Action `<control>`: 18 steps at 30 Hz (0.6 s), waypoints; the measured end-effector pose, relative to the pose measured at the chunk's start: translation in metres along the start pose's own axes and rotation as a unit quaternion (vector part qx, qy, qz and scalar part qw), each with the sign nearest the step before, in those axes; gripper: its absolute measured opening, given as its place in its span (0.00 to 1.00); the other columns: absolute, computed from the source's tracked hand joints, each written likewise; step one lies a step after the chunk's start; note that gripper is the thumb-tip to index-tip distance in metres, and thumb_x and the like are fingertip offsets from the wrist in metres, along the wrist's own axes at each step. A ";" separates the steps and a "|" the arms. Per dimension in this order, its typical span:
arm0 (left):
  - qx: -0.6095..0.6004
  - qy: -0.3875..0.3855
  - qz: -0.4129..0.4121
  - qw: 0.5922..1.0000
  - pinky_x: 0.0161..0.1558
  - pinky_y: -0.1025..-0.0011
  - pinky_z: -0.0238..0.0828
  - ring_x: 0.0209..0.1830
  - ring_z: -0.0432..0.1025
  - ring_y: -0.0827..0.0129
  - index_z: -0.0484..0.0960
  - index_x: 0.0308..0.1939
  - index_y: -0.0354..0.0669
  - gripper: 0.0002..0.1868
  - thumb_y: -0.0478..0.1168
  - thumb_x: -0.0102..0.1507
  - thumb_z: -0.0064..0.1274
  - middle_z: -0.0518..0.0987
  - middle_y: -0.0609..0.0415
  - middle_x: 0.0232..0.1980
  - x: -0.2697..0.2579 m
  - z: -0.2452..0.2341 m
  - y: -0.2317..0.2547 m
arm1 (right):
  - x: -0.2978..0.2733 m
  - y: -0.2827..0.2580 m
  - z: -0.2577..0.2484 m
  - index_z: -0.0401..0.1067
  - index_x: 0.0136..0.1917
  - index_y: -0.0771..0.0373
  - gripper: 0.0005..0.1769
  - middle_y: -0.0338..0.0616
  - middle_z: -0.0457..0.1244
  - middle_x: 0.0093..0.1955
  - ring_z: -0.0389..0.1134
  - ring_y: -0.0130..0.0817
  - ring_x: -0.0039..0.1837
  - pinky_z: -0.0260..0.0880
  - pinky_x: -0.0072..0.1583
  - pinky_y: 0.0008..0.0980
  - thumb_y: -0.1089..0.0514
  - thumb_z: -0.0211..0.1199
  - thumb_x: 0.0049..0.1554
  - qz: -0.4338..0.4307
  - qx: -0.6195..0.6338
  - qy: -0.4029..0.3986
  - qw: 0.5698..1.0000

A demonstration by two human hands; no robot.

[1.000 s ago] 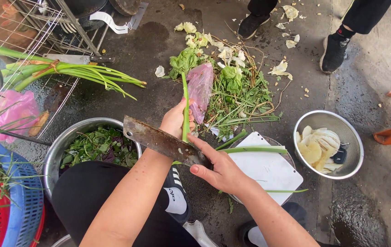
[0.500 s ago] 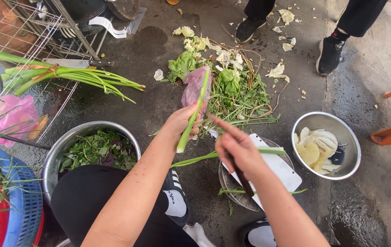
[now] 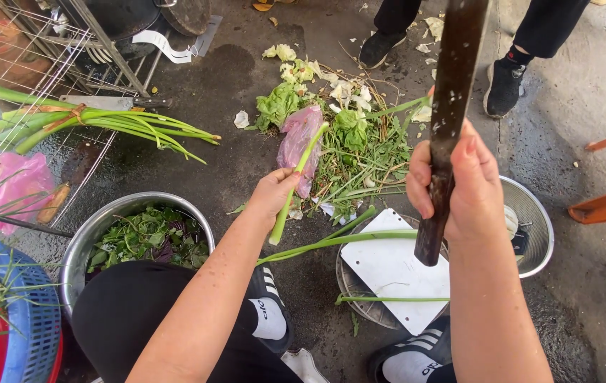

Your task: The person sits on the ground and uses a large knife to peel and trim long green stalks. They hold the stalks with one hand and scrape the knife along the length to remove the outer layers, discarding the waste onto the floor. The trimmed stalks are placed on a white cutting board.

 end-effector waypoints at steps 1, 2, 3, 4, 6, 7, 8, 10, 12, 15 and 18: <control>0.000 0.000 0.000 1.000 0.13 0.82 0.59 0.15 0.66 0.75 0.79 0.45 0.44 0.13 0.45 0.60 0.54 0.71 0.56 0.24 -0.011 0.004 0.015 | 0.000 -0.005 0.004 0.54 0.71 0.55 0.28 0.43 0.53 0.25 0.55 0.29 0.18 0.59 0.23 0.20 0.43 0.43 0.61 0.000 0.000 0.000 1.000; 0.060 0.015 -0.042 0.997 0.22 0.80 0.60 0.22 0.66 0.76 0.79 0.44 0.45 0.10 0.42 0.62 0.50 0.74 0.56 0.28 -0.023 0.006 0.026 | -0.001 -0.009 0.006 0.54 0.70 0.55 0.31 0.42 0.52 0.28 0.52 0.26 0.19 0.54 0.24 0.19 0.39 0.49 0.59 0.015 -0.014 0.013 1.000; 0.119 0.030 -0.084 0.989 0.30 0.76 0.61 0.30 0.65 0.77 0.79 0.43 0.46 0.08 0.39 0.63 0.46 0.76 0.57 0.31 -0.034 0.009 0.037 | -0.001 -0.013 0.008 0.55 0.69 0.55 0.35 0.40 0.51 0.30 0.49 0.24 0.21 0.48 0.25 0.19 0.35 0.55 0.56 0.029 -0.027 0.025 0.999; 0.119 0.030 -0.084 0.989 0.30 0.76 0.61 0.30 0.65 0.77 0.79 0.43 0.46 0.08 0.39 0.63 0.46 0.76 0.57 0.31 -0.031 0.007 0.034 | 0.000 -0.014 0.008 0.55 0.69 0.55 0.35 0.40 0.51 0.30 0.49 0.24 0.21 0.48 0.25 0.19 0.35 0.55 0.56 0.030 -0.027 0.026 0.999; 0.167 0.024 -0.074 0.983 0.25 0.77 0.62 0.31 0.70 0.77 0.78 0.44 0.47 0.08 0.38 0.63 0.46 0.78 0.55 0.32 -0.024 0.003 0.028 | 0.003 -0.015 0.006 0.54 0.71 0.53 0.38 0.41 0.52 0.30 0.49 0.24 0.21 0.47 0.26 0.19 0.35 0.56 0.55 0.033 -0.016 0.055 0.998; 0.166 0.024 -0.074 0.983 0.25 0.77 0.62 0.31 0.70 0.77 0.78 0.44 0.47 0.08 0.38 0.63 0.46 0.78 0.55 0.32 -0.020 0.000 0.023 | 0.004 -0.019 0.009 0.54 0.71 0.53 0.38 0.41 0.52 0.30 0.49 0.24 0.21 0.47 0.26 0.19 0.35 0.56 0.55 0.034 -0.016 0.054 0.998; 0.197 0.027 -0.075 0.977 0.26 0.75 0.62 0.30 0.70 0.77 0.79 0.45 0.48 0.09 0.40 0.63 0.46 0.78 0.55 0.29 -0.016 -0.004 0.019 | 0.006 -0.024 0.011 0.55 0.69 0.54 0.35 0.38 0.53 0.29 0.51 0.22 0.22 0.49 0.26 0.18 0.35 0.56 0.55 0.029 -0.010 0.053 0.998; 0.226 0.032 -0.076 0.971 0.26 0.74 0.62 0.29 0.71 0.77 0.80 0.46 0.50 0.10 0.42 0.62 0.47 0.78 0.56 0.27 -0.017 -0.009 0.021 | 0.010 -0.028 0.009 0.57 0.67 0.55 0.33 0.35 0.54 0.29 0.53 0.20 0.24 0.51 0.27 0.17 0.36 0.56 0.56 0.026 -0.004 0.051 0.998; 0.392 0.070 -0.100 0.912 0.29 0.69 0.63 0.28 0.71 0.73 0.75 0.52 0.52 0.14 0.46 0.65 0.40 0.80 0.61 0.38 -0.027 -0.017 0.031 | 0.012 -0.025 -0.006 0.53 0.72 0.44 0.42 0.37 0.51 0.30 0.48 0.27 0.21 0.44 0.27 0.25 0.29 0.55 0.49 0.053 0.013 0.097 0.994; 0.394 0.085 -0.085 0.911 0.37 0.64 0.67 0.40 0.72 0.66 0.72 0.55 0.53 0.17 0.47 0.64 0.42 0.76 0.59 0.49 -0.031 -0.016 0.037 | 0.015 -0.028 0.015 0.57 0.64 0.56 0.29 0.35 0.56 0.24 0.51 0.20 0.20 0.51 0.22 0.18 0.38 0.44 0.55 0.099 0.037 0.166 0.980; 0.370 0.096 0.064 0.922 0.43 0.65 0.70 0.41 0.75 0.63 0.80 0.47 0.56 0.14 0.46 0.58 0.51 0.80 0.58 0.35 -0.024 -0.012 0.034 | 0.017 0.009 -0.001 0.60 0.30 0.61 0.33 0.38 0.47 0.16 0.50 0.29 0.15 0.50 0.20 0.24 0.32 0.35 0.58 0.146 -0.097 0.145 0.974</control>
Point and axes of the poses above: each hand's wrist, its own x-axis towards the middle knuckle, its own z-axis out of the palm, y = z × x, the point moved 5 cm from there along x, towards the middle knuckle
